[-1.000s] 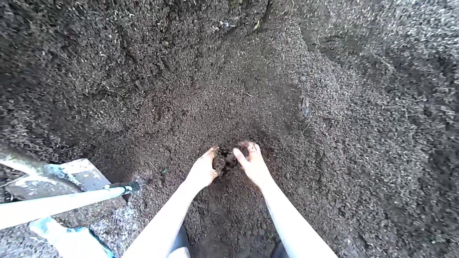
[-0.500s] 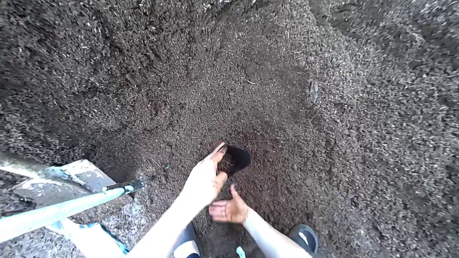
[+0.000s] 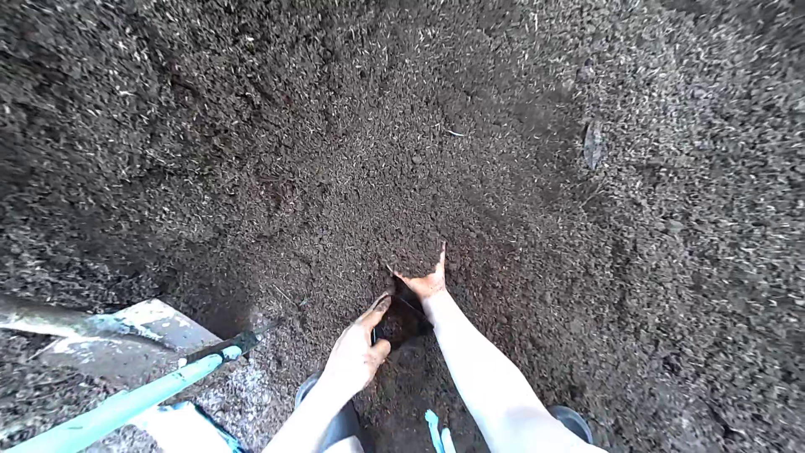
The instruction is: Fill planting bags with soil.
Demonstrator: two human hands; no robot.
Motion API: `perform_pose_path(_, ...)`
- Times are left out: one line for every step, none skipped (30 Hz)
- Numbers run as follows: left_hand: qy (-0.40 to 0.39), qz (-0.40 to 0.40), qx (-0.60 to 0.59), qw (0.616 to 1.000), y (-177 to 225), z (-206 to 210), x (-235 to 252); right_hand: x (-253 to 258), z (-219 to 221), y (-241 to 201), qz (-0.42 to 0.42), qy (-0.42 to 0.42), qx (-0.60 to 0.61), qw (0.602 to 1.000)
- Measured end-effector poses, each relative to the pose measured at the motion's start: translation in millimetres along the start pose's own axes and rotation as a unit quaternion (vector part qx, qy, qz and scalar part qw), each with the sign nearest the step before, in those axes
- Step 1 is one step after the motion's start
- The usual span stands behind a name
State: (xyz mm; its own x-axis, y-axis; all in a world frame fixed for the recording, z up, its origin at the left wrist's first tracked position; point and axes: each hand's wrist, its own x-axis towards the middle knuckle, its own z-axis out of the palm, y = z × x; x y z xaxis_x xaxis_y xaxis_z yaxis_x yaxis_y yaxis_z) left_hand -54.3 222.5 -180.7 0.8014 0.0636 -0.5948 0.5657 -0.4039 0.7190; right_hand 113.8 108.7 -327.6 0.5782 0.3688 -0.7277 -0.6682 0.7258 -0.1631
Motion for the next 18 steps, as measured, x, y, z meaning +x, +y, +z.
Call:
perform_pose_path(-0.002,0.004,0.01,1.0,5,-4,1,-5,1,-5,-0.004,-0.007,-0.024,1.0)
perform_pose_path(-0.007,0.005,0.016,1.0,9,-9,0,-14,2,-11,-0.01,-0.009,-0.058,0.998)
perform_pose_path(-0.011,0.004,0.021,1.0,12,-13,0,-26,5,-18,-0.01,-0.021,-0.087,0.996)
perform_pose_path(-0.012,0.001,0.023,1.0,14,-16,2,-38,11,-25,-0.008,-0.045,-0.109,0.993)
perform_pose_path(-0.01,-0.001,0.02,1.0,15,-17,4,-50,18,-34,-0.002,-0.076,-0.123,0.99)
perform_pose_path(-0.013,-0.002,0.013,1.0,17,-17,5,-64,23,-42,0.008,-0.113,-0.128,0.985)
perform_pose_path(-0.017,-0.002,0.007,1.0,19,-16,6,-81,28,-50,0.019,-0.148,-0.131,0.98)
perform_pose_path(-0.019,-0.003,0.006,1.0,21,-16,7,-98,32,-56,0.034,-0.176,-0.135,0.975)
perform_pose_path(-0.017,-0.005,0.006,1.0,22,-15,9,-116,37,-60,0.05,-0.192,-0.137,0.971)
perform_pose_path(-0.011,-0.006,0.004,1.0,22,-14,10,-132,39,-62,0.068,-0.203,-0.138,0.967)
perform_pose_path(-0.006,-0.006,0.005,1.0,22,-12,11,-145,41,-61,0.084,-0.204,-0.142,0.965)
perform_pose_path(0.0,-0.002,0.008,1.0,22,-10,11,-157,43,-58,0.095,-0.194,-0.155,0.964)
perform_pose_path(0.008,0.004,0.01,1.0,22,-8,9,-168,44,-52,0.093,-0.179,-0.183,0.962)
perform_pose_path(0.014,0.009,0.012,1.0,24,-6,6,-177,46,-46,0.078,-0.169,-0.222,0.957)
perform_pose_path(0.016,0.01,0.016,1.0,25,-4,2,-184,47,-39,0.053,-0.161,-0.27,0.948)
perform_pose_path(0.021,0.008,0.02,1.0,26,-3,-3,-192,49,-33,0.018,-0.142,-0.321,0.936)
perform_pose_path(0.029,-0.002,0.028,0.999,27,-2,-9,-199,51,-27,-0.016,-0.116,-0.377,0.919)
perform_pose_path(0.033,-0.012,0.04,0.999,28,-1,-14,-206,55,-24,-0.038,-0.098,-0.434,0.895)
